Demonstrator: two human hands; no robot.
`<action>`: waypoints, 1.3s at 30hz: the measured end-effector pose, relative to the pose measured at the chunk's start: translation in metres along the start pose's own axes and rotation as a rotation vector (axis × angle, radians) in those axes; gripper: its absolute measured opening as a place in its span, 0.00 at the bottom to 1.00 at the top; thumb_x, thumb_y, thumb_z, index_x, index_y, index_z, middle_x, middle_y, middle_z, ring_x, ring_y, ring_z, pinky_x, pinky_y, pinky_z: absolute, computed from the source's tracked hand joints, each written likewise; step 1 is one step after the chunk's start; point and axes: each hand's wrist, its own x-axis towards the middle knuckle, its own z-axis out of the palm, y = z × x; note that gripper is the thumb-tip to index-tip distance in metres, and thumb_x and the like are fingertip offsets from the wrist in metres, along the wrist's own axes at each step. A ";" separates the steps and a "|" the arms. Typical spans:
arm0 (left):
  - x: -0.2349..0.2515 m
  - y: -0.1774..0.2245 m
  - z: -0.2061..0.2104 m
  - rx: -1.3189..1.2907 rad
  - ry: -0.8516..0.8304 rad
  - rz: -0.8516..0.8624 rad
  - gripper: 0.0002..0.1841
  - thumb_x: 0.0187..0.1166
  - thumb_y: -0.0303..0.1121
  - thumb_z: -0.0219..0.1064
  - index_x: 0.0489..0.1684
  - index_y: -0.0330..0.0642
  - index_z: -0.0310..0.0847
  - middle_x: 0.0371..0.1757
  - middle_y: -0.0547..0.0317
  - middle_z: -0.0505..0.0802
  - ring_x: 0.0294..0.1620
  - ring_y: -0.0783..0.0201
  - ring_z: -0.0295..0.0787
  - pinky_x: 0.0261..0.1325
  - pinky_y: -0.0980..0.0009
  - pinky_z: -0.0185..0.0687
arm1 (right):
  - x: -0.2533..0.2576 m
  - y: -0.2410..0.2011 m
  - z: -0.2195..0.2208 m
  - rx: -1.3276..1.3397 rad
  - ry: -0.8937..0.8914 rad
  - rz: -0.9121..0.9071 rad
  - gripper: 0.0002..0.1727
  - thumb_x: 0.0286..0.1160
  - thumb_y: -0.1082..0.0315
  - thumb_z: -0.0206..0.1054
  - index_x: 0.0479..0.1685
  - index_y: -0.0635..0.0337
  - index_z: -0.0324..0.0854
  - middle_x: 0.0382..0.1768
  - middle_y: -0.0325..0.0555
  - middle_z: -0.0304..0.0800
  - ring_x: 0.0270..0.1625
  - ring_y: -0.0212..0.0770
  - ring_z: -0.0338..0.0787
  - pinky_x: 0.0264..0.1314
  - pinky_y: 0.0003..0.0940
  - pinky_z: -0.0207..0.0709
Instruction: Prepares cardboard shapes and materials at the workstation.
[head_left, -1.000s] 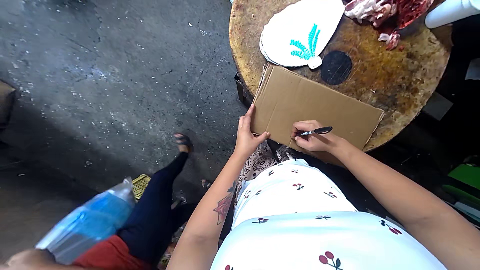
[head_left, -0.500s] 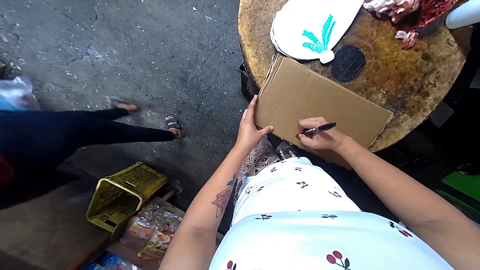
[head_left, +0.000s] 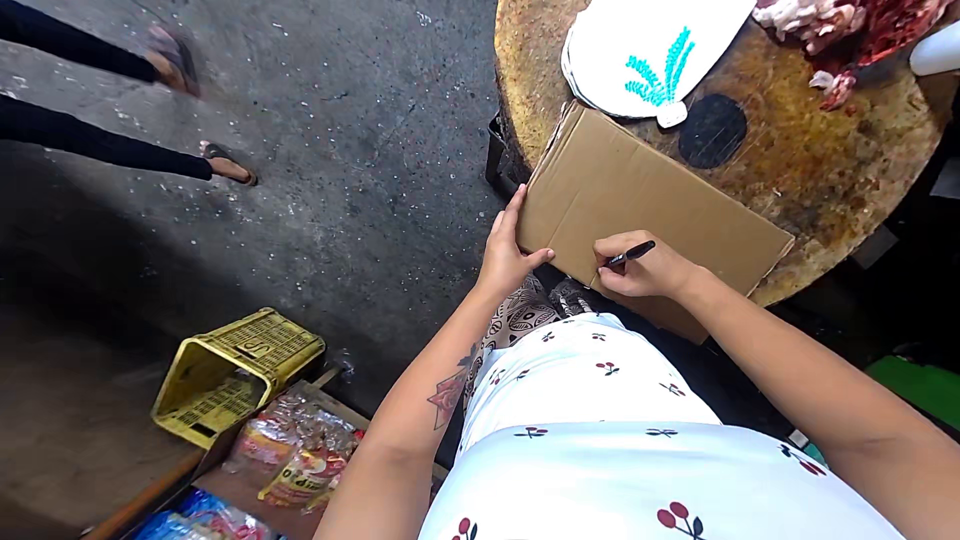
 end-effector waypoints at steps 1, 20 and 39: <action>0.000 0.000 0.000 0.001 0.000 0.002 0.61 0.55 0.31 0.89 0.95 0.50 0.50 0.83 0.45 0.75 0.78 0.52 0.77 0.80 0.53 0.75 | 0.002 0.000 -0.001 0.002 -0.007 0.000 0.04 0.57 0.66 0.67 0.21 0.54 0.80 0.19 0.37 0.79 0.23 0.33 0.80 0.23 0.34 0.75; 0.000 -0.002 0.000 -0.039 -0.006 -0.015 0.61 0.55 0.31 0.90 0.96 0.54 0.50 0.76 0.43 0.78 0.67 0.52 0.84 0.63 0.57 0.87 | 0.119 0.000 -0.020 0.061 0.038 -0.066 0.04 0.65 0.69 0.66 0.27 0.59 0.81 0.22 0.42 0.83 0.25 0.36 0.82 0.28 0.36 0.76; -0.001 0.003 -0.001 -0.028 -0.016 -0.031 0.61 0.56 0.30 0.89 0.96 0.54 0.49 0.78 0.44 0.77 0.74 0.52 0.79 0.71 0.56 0.82 | 0.124 0.036 -0.067 -0.050 0.409 0.031 0.06 0.71 0.68 0.64 0.32 0.61 0.81 0.26 0.43 0.83 0.27 0.30 0.80 0.30 0.27 0.72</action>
